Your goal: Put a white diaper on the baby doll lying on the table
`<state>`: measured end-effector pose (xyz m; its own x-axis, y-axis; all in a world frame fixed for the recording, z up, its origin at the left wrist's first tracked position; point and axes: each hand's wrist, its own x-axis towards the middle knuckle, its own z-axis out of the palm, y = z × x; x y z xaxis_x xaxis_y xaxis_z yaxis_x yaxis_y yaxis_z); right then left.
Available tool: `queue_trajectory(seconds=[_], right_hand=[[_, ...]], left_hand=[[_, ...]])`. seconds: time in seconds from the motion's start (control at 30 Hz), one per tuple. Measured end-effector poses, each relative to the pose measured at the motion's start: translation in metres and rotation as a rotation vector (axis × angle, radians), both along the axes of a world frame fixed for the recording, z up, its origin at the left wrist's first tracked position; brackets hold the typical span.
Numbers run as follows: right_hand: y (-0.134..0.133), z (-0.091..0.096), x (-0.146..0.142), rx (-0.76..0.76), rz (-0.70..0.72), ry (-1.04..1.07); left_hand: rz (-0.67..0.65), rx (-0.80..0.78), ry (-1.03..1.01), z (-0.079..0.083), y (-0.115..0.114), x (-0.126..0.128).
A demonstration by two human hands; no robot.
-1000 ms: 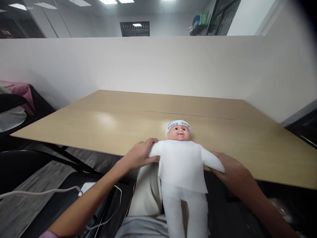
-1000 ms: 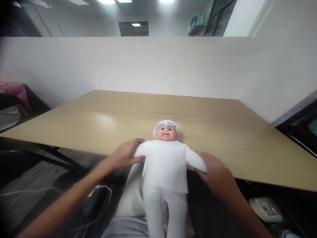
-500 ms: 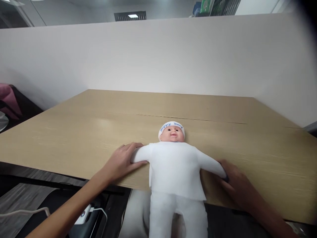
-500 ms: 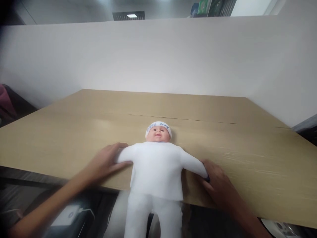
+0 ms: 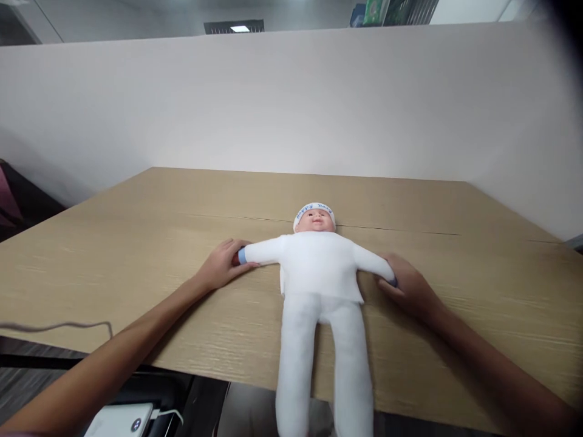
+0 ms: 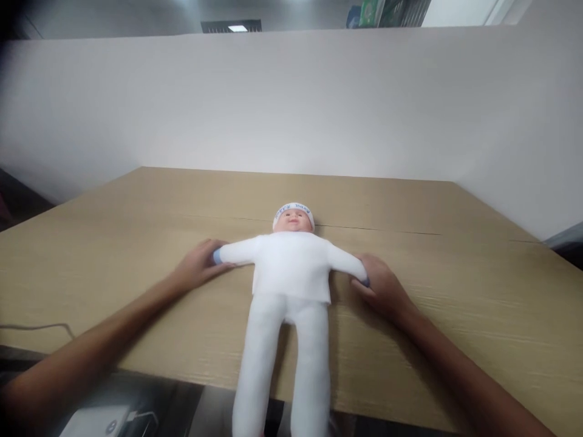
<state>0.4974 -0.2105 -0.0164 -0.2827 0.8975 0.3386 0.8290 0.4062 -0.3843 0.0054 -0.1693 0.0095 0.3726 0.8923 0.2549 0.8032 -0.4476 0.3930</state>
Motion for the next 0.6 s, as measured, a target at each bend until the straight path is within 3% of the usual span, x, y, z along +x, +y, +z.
queue_trajectory(seconds=[0.3,0.4,0.6], right_hand=[[0.123,-0.003,-0.017,0.161,-0.14,-0.005],[0.141,-0.007,-0.019,0.244,-0.23,-0.048],[0.148,-0.017,-0.005,0.316,-0.275,-0.047]], left_hand=[[0.126,0.143,0.011,-0.002,0.111,0.027],[0.175,0.158,-0.004,-0.007,0.131,0.03],[0.179,0.229,-0.023,-0.02,0.141,0.023]])
